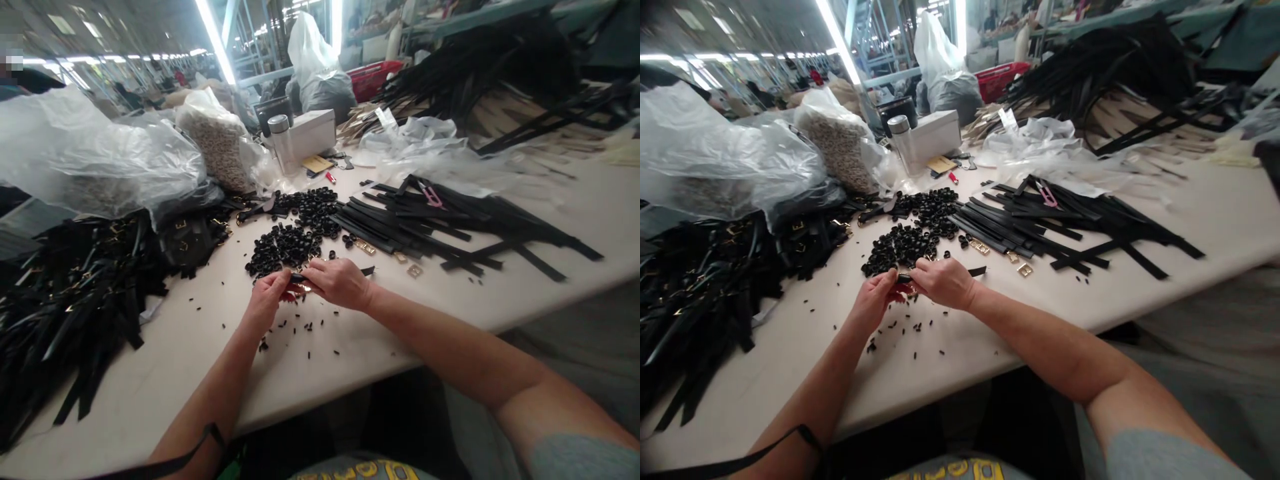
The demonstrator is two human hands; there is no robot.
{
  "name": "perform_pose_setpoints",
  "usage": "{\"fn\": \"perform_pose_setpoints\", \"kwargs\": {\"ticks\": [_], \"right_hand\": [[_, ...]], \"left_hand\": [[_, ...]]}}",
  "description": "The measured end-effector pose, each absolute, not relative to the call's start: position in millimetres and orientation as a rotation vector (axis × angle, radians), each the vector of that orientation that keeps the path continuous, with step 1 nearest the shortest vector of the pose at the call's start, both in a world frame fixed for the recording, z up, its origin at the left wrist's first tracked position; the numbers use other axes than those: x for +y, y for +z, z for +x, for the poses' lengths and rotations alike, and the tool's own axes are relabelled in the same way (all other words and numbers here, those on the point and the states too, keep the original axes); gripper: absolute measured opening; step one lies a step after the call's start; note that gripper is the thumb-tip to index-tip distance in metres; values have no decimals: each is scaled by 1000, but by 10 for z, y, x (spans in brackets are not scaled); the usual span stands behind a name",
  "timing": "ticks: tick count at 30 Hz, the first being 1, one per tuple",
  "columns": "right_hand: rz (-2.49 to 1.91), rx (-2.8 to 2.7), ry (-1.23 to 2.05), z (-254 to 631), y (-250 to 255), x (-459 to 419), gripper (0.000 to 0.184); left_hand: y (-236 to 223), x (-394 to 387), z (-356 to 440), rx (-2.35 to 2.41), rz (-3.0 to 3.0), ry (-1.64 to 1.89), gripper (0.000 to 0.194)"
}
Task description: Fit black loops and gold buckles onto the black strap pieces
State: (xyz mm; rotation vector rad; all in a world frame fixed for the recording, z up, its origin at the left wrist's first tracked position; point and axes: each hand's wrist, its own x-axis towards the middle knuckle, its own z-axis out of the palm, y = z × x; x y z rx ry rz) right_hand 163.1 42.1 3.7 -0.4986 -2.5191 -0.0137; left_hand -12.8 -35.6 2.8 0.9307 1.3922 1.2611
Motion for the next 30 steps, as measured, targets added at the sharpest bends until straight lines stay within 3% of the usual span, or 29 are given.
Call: {"fn": "perform_pose_setpoints", "kwargs": {"ticks": [5,9,18,23,30], "right_hand": [[-618,-2511,56,1677,45,541,31],[-667,-2466,89,1694,43,606,28],[-688,-2443,147,1672,15,599,23],[-669,-2419,257,1654,-5,589,21],[-600,-2257,738,1625,7,594,14]], "left_hand": [[44,-292,-448,1817,1280,1390,28],[-63,-231,-595,2088,1741,1199,15],[-134,-204,-556,2310,1985,892,15],[-69,-214,-533,2231,1914,1127,12],[-56,-220,-314,1566,1056,1572,30]]}}
